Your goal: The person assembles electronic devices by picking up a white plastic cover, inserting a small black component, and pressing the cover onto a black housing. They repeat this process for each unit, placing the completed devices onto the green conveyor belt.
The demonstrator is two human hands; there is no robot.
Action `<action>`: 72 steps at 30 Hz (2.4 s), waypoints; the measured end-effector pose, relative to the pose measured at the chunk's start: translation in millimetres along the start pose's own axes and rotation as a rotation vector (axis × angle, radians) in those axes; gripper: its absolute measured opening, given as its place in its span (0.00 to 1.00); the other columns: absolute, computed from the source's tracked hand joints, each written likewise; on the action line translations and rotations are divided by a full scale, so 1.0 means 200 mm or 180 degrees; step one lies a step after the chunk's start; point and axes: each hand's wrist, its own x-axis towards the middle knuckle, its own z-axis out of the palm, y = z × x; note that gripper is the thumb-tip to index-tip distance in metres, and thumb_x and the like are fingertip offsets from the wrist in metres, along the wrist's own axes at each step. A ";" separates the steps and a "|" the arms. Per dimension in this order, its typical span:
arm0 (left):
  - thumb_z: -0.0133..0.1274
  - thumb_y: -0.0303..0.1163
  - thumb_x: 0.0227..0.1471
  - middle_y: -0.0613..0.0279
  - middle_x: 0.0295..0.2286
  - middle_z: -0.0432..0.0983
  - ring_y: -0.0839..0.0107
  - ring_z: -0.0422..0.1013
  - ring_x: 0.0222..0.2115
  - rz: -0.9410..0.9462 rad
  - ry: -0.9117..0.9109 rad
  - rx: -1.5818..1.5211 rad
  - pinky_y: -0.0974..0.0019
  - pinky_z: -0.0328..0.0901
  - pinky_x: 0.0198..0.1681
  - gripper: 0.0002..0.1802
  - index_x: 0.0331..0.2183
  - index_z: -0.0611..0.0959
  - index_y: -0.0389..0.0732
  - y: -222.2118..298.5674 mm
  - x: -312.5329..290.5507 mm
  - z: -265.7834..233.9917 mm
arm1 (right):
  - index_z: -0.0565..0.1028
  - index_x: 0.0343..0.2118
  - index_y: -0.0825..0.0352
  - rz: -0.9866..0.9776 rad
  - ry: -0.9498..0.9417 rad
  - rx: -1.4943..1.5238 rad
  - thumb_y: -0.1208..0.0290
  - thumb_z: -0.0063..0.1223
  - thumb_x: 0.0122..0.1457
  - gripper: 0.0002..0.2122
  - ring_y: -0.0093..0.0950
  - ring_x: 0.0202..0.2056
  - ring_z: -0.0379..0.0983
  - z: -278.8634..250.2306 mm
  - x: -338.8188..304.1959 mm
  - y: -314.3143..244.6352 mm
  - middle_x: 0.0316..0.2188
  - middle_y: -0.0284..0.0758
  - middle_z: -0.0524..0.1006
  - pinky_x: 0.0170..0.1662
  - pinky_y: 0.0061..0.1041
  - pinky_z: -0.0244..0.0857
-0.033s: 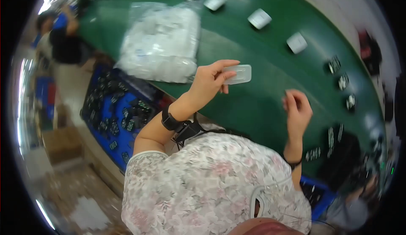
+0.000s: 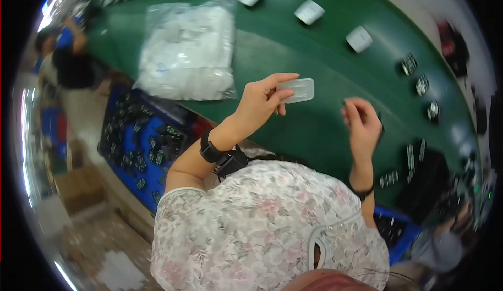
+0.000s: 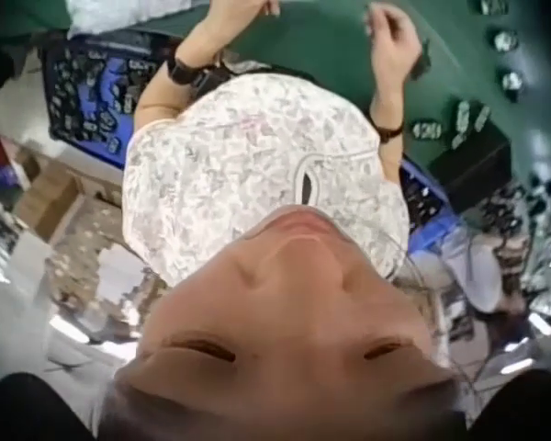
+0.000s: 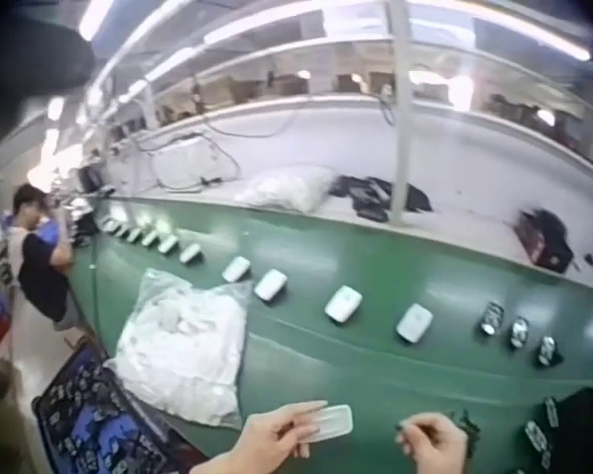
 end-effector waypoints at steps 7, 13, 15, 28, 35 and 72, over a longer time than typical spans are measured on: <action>0.49 0.19 0.52 0.66 0.24 0.72 0.81 0.67 0.17 0.0242 -0.0832 0.0126 0.77 0.61 0.20 0.18 0.46 0.76 0.40 0.02 0.05 0.19 | 0.74 0.33 0.69 0.0191 -0.0229 0.0161 0.74 0.52 0.58 0.04 0.12 0.25 0.64 0.00 -0.07 0.05 0.25 0.26 0.73 0.28 0.11 0.56; 0.53 0.21 0.48 0.59 0.23 0.71 0.70 0.66 0.14 0.1506 -0.0822 0.0914 0.69 0.62 0.19 0.09 0.35 0.78 0.39 -0.04 0.09 0.31 | 0.74 0.31 0.68 0.0386 -0.0167 0.0308 0.73 0.53 0.58 0.05 0.12 0.25 0.63 0.02 -0.10 0.07 0.24 0.25 0.71 0.28 0.11 0.57; 0.54 0.21 0.47 0.58 0.24 0.72 0.67 0.67 0.14 0.1840 -0.0748 0.1326 0.68 0.62 0.18 0.07 0.32 0.78 0.38 -0.04 0.10 0.31 | 0.74 0.31 0.68 0.0434 -0.0160 0.0278 0.72 0.53 0.58 0.05 0.12 0.26 0.64 0.01 -0.10 0.07 0.24 0.25 0.72 0.29 0.11 0.57; 0.51 0.20 0.51 0.60 0.22 0.71 0.77 0.69 0.14 0.0452 -0.1036 0.0467 0.75 0.60 0.16 0.01 0.29 0.76 0.34 -0.02 0.06 0.31 | 0.74 0.30 0.68 -0.1873 0.0025 -0.2119 0.81 0.57 0.47 0.06 0.29 0.24 0.70 -0.01 -0.09 0.04 0.27 0.35 0.73 0.24 0.24 0.64; 0.49 0.19 0.53 0.57 0.28 0.73 0.75 0.74 0.22 -0.0024 -0.1184 -0.0189 0.75 0.66 0.22 0.11 0.41 0.72 0.32 -0.03 0.05 0.31 | 0.73 0.27 0.68 -0.1015 0.0115 -0.1519 0.80 0.57 0.48 0.04 0.18 0.18 0.63 0.00 -0.14 0.03 0.23 0.31 0.70 0.21 0.17 0.57; 0.49 0.21 0.53 0.53 0.31 0.76 0.71 0.75 0.27 0.0043 -0.1266 -0.0452 0.72 0.71 0.30 0.09 0.38 0.68 0.32 -0.07 0.00 0.34 | 0.68 0.28 0.66 0.0375 -0.0625 -0.1040 0.73 0.60 0.49 0.10 0.15 0.23 0.57 -0.08 -0.11 0.02 0.22 0.24 0.67 0.26 0.15 0.53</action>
